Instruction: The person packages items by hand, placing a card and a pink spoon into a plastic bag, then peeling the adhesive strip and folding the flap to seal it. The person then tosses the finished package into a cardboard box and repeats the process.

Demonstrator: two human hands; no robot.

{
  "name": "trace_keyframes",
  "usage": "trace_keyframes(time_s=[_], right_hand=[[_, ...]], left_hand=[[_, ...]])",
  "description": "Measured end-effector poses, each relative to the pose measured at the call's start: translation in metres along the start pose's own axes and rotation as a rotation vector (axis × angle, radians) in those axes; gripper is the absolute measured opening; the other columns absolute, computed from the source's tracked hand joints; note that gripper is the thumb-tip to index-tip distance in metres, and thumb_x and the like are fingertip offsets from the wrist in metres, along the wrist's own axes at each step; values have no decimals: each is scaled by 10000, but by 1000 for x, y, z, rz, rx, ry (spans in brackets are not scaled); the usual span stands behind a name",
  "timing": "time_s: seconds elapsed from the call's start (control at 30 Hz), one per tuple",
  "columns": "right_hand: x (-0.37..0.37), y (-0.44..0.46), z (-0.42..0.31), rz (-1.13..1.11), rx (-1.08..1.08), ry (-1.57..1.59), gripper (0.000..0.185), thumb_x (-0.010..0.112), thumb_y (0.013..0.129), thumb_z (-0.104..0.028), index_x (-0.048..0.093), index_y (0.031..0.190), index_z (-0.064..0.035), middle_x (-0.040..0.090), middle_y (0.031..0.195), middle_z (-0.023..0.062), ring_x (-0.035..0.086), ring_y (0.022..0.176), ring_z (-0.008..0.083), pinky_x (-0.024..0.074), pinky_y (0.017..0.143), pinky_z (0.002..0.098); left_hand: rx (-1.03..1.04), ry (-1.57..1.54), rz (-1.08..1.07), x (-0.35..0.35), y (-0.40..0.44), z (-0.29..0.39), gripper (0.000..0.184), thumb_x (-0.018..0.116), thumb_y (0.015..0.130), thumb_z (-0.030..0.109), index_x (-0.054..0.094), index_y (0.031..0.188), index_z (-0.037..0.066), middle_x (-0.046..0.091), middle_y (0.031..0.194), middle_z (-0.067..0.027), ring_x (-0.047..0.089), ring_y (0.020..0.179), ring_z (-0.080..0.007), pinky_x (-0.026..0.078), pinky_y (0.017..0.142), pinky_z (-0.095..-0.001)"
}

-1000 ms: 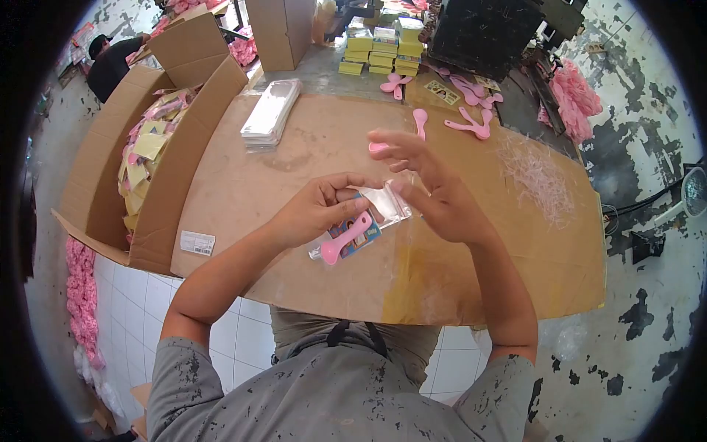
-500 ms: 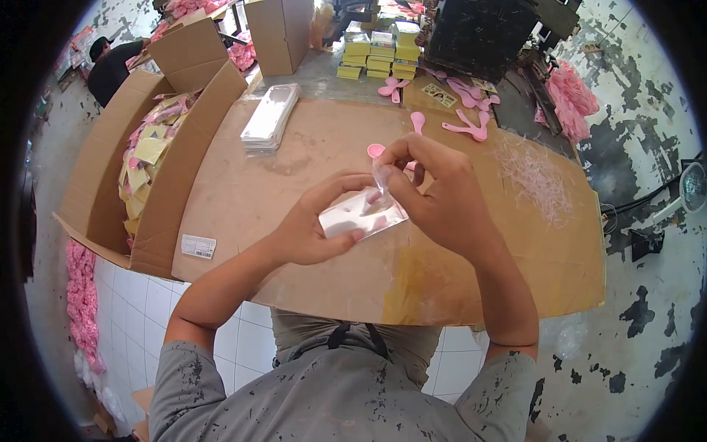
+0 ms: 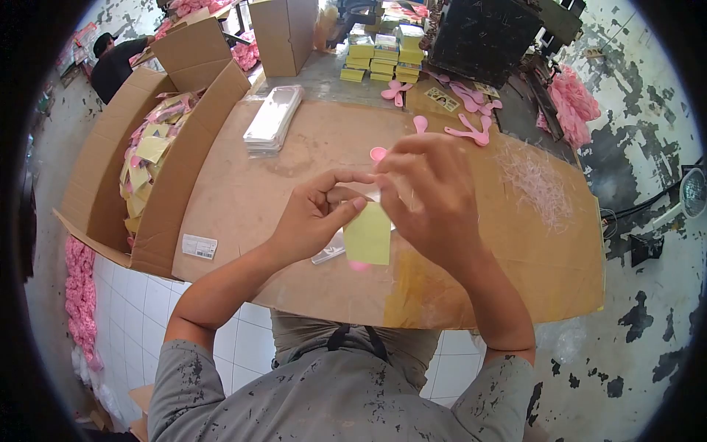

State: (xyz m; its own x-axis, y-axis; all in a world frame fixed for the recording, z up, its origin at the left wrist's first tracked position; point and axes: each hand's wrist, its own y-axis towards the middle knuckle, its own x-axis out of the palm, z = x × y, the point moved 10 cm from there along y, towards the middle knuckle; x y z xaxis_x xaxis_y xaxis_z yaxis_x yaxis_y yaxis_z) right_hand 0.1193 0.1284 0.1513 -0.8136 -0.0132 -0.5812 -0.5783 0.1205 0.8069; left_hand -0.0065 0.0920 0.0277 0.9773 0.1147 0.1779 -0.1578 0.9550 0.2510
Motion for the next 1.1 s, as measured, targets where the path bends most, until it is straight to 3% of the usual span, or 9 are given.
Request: trace_keyframes(time_s=[0.23, 0.5, 0.57, 0.63, 0.77, 0.83, 0.9, 0.97, 1.1], right_hand=[[29, 0, -25, -176, -216, -327, 216, 763, 764, -119, 693, 960, -60, 640, 1065, 64, 621, 1080, 228, 443, 934, 371], [27, -2, 15, -139, -51, -334, 216, 711, 759, -159, 595, 907, -55, 584, 982, 102, 588, 964, 275, 454, 863, 395], [3, -5, 60, -196, 147, 67, 144, 661, 877, -143, 572, 947, -55, 574, 899, 67, 583, 829, 202, 453, 727, 342], [-11, -48, 132, -225, 798, 650, 87, 579, 1000, -142, 548, 986, -63, 556, 811, 20, 557, 690, 114, 433, 600, 279], [-86, -112, 241, -99, 859, 1184, 210, 547, 1016, -102, 550, 1223, -68, 572, 823, 39, 575, 686, 129, 475, 621, 272], [-138, -160, 288, -106, 492, -308, 292, 549, 1004, -89, 566, 1294, -62, 684, 936, 104, 671, 792, 241, 536, 707, 358], [-144, -174, 266, -122, 281, -1014, 359, 552, 989, -63, 578, 1347, -60, 742, 1040, 157, 716, 896, 335, 562, 789, 434], [-144, -192, 271, -182, 380, -987, 415, 554, 970, -26, 585, 1383, -62, 745, 1135, 197, 711, 998, 410, 551, 866, 499], [-100, -141, 206, -302, 879, -484, 324, 610, 987, -84, 660, 1305, -55, 744, 1026, 133, 711, 884, 247, 544, 784, 388]], left_hand=[[222, 591, 20, 8, -8, 24, 458, 720, 938, 33, 560, 1359, -46, 782, 897, -120, 621, 604, -90, 522, 574, -256], [129, 627, -102, 12, -6, 19, 513, 700, 944, 54, 557, 1430, -26, 791, 1004, -112, 715, 750, -113, 575, 657, -270], [30, 472, -98, 7, -4, 10, 481, 679, 967, 49, 567, 1430, -17, 788, 1060, -117, 730, 851, -114, 585, 741, -269], [-56, 207, -73, -1, -1, -7, 441, 657, 988, 39, 580, 1419, -11, 780, 1109, -122, 727, 954, -115, 584, 840, -272], [-125, 57, -66, -10, 4, -14, 391, 630, 1012, 30, 591, 1397, -21, 775, 1128, -137, 707, 1038, -112, 553, 940, -284], [-143, 58, -63, -12, 5, -16, 382, 639, 1013, 43, 594, 1385, -30, 774, 1136, -141, 706, 1038, -112, 550, 947, -286], [-157, 75, -45, -11, 5, -13, 379, 649, 1021, 63, 593, 1381, -37, 774, 1137, -146, 706, 1041, -110, 550, 944, -282], [-162, 81, -28, -11, 7, -14, 381, 657, 1027, 84, 590, 1381, -41, 775, 1135, -147, 706, 1039, -109, 550, 940, -278], [-151, 56, 2, -11, 7, -20, 387, 659, 1039, 114, 582, 1385, -42, 777, 1127, -145, 708, 1029, -105, 551, 923, -268]])
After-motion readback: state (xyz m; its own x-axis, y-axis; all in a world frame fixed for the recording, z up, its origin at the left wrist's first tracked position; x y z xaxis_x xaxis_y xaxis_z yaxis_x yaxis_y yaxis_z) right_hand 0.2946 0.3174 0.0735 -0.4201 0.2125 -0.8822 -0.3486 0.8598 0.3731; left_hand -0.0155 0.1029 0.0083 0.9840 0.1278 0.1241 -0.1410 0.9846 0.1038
